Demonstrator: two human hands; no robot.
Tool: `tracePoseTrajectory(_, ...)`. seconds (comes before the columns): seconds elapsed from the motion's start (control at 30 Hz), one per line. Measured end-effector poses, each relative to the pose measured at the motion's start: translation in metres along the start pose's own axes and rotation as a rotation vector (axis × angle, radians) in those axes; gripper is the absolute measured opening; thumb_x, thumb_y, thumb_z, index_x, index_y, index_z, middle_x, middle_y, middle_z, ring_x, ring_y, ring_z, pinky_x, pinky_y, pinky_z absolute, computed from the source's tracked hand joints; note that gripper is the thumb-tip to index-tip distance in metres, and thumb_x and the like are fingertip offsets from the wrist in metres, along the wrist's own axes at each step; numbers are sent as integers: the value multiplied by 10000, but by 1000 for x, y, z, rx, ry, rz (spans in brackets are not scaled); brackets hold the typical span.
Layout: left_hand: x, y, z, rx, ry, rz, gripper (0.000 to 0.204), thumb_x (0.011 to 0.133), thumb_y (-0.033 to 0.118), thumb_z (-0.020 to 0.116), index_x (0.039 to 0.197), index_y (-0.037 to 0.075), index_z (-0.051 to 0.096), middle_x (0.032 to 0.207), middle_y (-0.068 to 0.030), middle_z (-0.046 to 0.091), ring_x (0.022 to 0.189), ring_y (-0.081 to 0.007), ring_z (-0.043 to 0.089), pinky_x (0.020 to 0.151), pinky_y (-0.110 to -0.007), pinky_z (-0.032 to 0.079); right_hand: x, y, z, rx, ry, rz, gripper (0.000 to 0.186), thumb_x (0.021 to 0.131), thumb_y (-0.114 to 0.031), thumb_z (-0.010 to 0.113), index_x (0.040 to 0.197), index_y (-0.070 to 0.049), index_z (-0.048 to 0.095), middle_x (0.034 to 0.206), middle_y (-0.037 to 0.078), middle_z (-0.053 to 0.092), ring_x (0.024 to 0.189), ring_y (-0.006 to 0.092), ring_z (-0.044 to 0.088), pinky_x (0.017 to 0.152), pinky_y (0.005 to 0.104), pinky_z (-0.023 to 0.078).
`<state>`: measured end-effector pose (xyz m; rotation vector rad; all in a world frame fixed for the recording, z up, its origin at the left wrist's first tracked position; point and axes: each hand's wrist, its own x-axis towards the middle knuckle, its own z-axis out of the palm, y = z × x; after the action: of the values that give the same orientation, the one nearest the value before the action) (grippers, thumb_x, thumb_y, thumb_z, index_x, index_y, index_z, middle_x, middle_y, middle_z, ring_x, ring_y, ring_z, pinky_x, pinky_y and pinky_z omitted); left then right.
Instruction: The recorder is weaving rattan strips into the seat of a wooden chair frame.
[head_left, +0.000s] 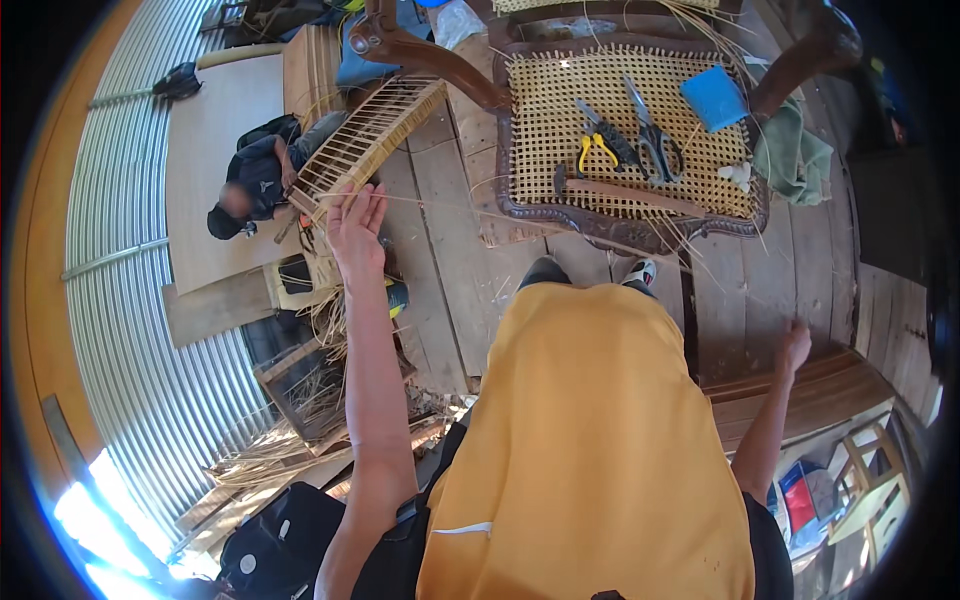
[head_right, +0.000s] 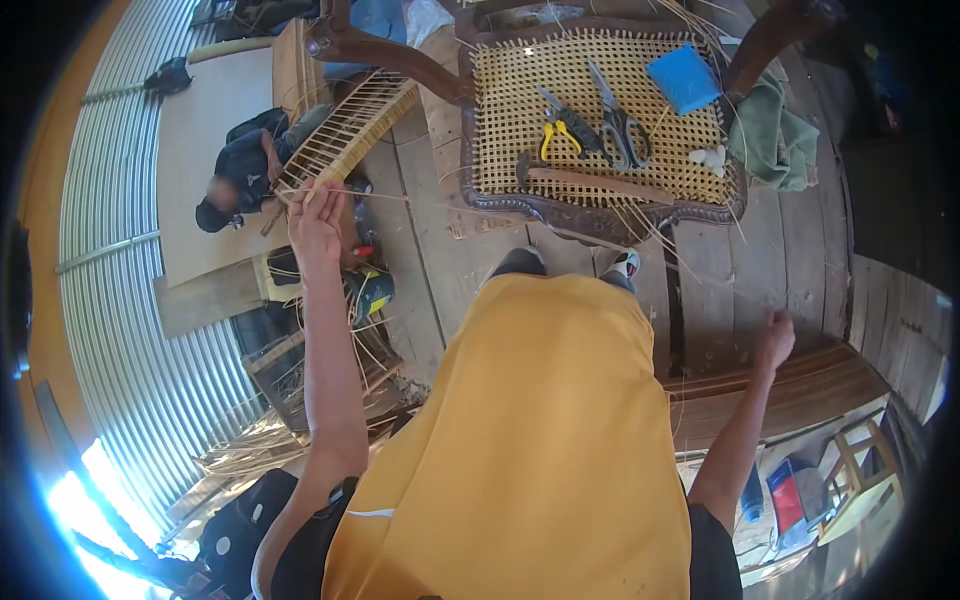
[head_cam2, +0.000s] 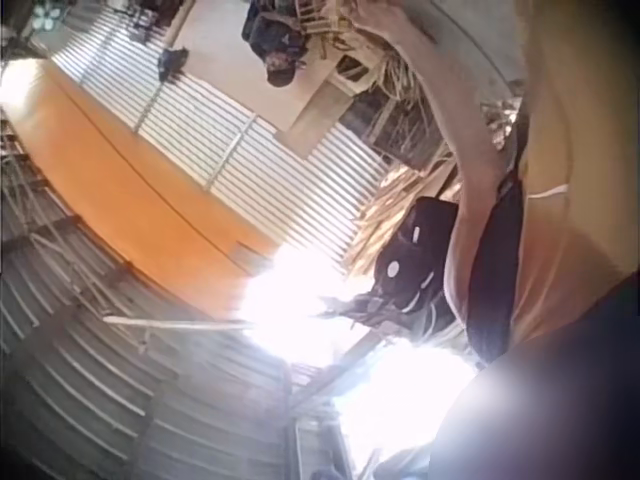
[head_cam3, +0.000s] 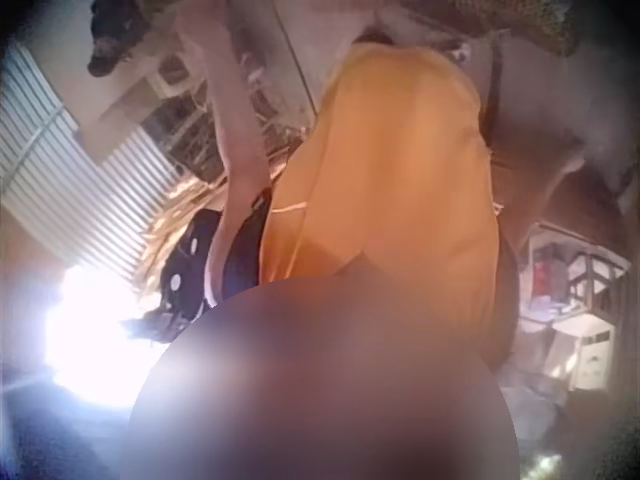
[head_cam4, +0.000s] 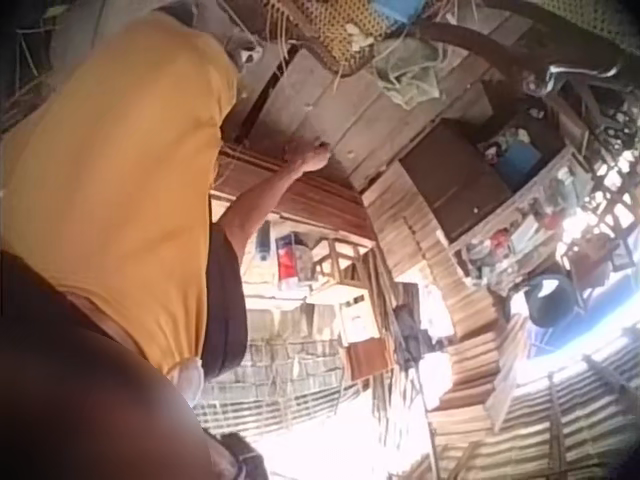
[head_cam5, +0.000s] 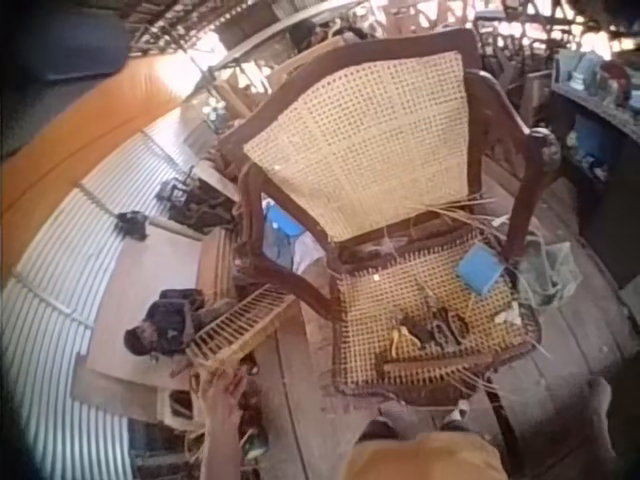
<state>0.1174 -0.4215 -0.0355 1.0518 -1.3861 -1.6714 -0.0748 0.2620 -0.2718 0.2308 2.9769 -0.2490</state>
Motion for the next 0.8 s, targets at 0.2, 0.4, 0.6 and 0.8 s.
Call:
tracePoseTrajectory(0.2,59,-4,-16,-21,-33,37,324,876,2,601,1177,52,495,1002,-122,642,912,-246,672,832,-355,557,-18,119,-20,-79,120,210,353,889,-259,491,1131,-41,628,1112,189,643,1015,369,610,847,438,470)
tracePoseTrajectory(0.4,147,-10,-52,-93,-118,6,329,877,1,601,1180,57,484,973,-109,646,895,-231,678,790,-338,569,-96,211,-47,-455,194,362,293,884,-262,487,910,-37,672,906,179,681,805,317,671,671,435,523)
tracePoseTrajectory(0.6,258,1,-142,-163,-85,43,312,899,16,585,1189,33,472,937,-128,644,890,-268,682,781,-358,582,-168,196,-98,-640,-41,731,363,953,-288,470,1135,-22,636,1028,156,681,747,265,675,578,362,552)
tracePoseTrajectory(0.8,334,3,-199,-69,-101,14,275,935,61,557,1197,33,481,931,-122,647,875,-266,690,719,-346,590,-235,136,-124,-440,190,742,335,942,-259,488,1138,-28,633,1031,133,678,770,234,661,611,337,537)
